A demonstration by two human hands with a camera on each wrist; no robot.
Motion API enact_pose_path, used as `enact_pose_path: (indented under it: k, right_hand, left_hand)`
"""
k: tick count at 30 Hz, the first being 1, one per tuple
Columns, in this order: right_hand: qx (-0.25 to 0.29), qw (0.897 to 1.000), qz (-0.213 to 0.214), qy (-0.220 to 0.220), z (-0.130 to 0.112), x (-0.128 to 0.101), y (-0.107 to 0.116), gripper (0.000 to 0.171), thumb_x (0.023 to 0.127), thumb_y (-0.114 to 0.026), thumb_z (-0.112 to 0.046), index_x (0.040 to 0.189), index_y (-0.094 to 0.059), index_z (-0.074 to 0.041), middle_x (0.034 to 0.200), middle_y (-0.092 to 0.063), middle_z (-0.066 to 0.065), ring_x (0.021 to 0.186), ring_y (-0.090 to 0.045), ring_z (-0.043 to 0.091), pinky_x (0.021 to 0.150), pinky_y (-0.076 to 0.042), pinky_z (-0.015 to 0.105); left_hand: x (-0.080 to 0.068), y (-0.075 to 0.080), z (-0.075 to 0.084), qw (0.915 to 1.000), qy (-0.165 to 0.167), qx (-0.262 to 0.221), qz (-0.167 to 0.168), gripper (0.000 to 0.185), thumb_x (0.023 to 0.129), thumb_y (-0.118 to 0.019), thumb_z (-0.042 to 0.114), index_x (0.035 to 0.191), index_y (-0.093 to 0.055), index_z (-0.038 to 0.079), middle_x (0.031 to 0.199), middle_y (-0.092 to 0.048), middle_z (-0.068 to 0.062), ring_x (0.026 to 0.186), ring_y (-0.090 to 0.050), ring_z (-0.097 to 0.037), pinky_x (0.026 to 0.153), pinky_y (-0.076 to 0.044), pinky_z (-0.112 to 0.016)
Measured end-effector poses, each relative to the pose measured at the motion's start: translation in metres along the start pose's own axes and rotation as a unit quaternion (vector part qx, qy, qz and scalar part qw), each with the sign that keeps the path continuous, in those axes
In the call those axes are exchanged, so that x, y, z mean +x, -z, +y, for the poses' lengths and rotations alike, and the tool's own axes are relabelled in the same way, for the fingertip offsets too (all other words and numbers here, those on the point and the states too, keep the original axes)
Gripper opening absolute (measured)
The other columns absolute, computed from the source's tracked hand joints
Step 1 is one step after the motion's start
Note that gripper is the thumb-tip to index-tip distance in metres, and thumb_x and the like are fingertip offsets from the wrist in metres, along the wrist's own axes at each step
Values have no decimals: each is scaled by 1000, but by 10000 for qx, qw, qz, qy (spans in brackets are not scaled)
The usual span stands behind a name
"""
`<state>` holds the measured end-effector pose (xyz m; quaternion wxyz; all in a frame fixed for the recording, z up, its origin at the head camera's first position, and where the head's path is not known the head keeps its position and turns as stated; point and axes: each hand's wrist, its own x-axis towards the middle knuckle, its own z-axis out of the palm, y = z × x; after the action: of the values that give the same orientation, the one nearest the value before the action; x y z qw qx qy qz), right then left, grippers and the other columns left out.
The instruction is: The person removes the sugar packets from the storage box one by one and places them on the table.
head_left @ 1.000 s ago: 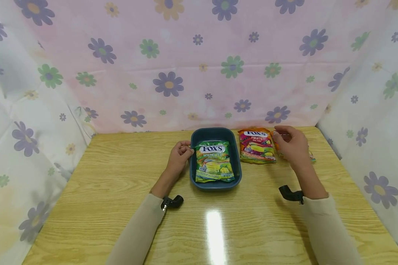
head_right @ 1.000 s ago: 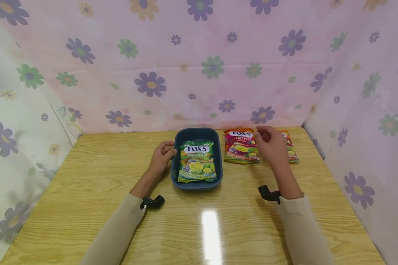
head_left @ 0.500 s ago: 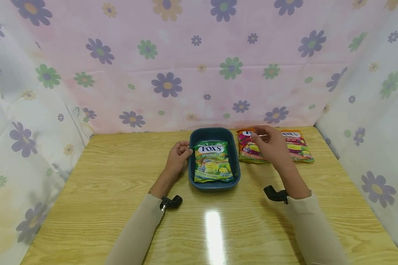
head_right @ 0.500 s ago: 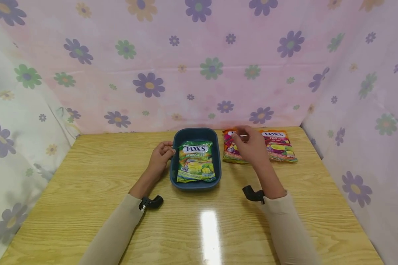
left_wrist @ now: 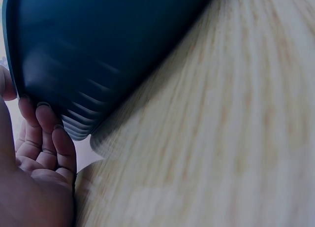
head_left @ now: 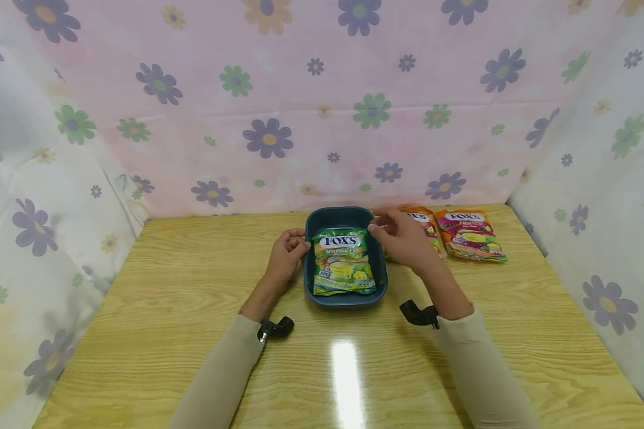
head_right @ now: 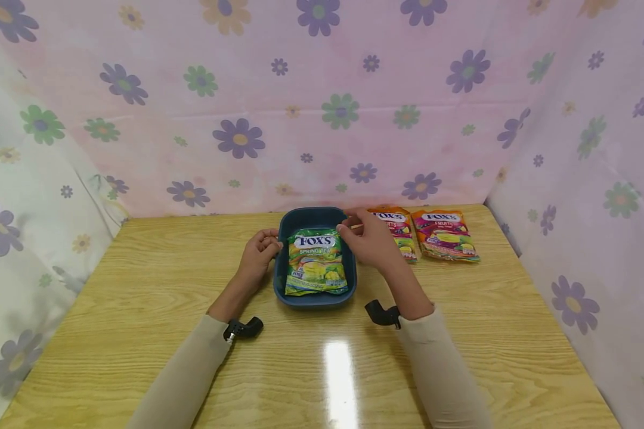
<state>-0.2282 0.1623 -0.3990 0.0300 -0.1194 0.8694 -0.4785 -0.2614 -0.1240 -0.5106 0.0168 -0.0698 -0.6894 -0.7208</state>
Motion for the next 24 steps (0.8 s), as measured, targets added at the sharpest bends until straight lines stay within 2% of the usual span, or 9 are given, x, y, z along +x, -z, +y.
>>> enact_pose_path:
  k: [6,9,16,21,24]
  right_hand:
    - [168,9956,-909,-161,-7,2,-12,54,112,-54,-24,161,-40,-5,155,-48,26,137,-55,43,108,-50,59]
    - [159,9926,-1174,-265,-8,4,-20,59,112,-54,-25,164,-34,-5,161,-40,28,143,-50,45,111,-47,60]
    - [-179,9879,-1414,-607,-15,5,-31,72,111,-55,-32,168,-21,-4,172,-25,23,156,-29,46,120,-32,65]
    - [-13,9859,-1402,-914,-20,8,-39,75,111,-54,-32,169,-15,-4,173,-18,24,157,-24,46,120,-32,65]
    - [-91,9845,-1343,-1124,-21,10,-46,76,111,-53,-33,169,-15,-4,172,-15,27,157,-21,47,120,-33,65]
  left_hand:
    - [0,0,1,10000,16,-26,15,33,99,-61,-2,131,-55,-9,87,-63,-12,75,-56,-10,72,-47,-21]
    - [0,-1,1,10000,22,-50,22,33,99,-61,-2,131,-55,-9,86,-63,-10,75,-56,-9,71,-46,-21]
    - [1,0,0,9999,38,-90,39,33,100,-61,-2,131,-54,-10,86,-63,-8,74,-55,-9,70,-46,-21]
    - [1,-1,0,9999,36,-109,38,32,99,-62,-3,131,-55,-9,85,-63,-8,72,-54,-8,68,-46,-21]
    - [1,-1,0,9999,17,-113,22,32,99,-61,-3,130,-54,-8,83,-63,-5,71,-54,-9,67,-46,-21]
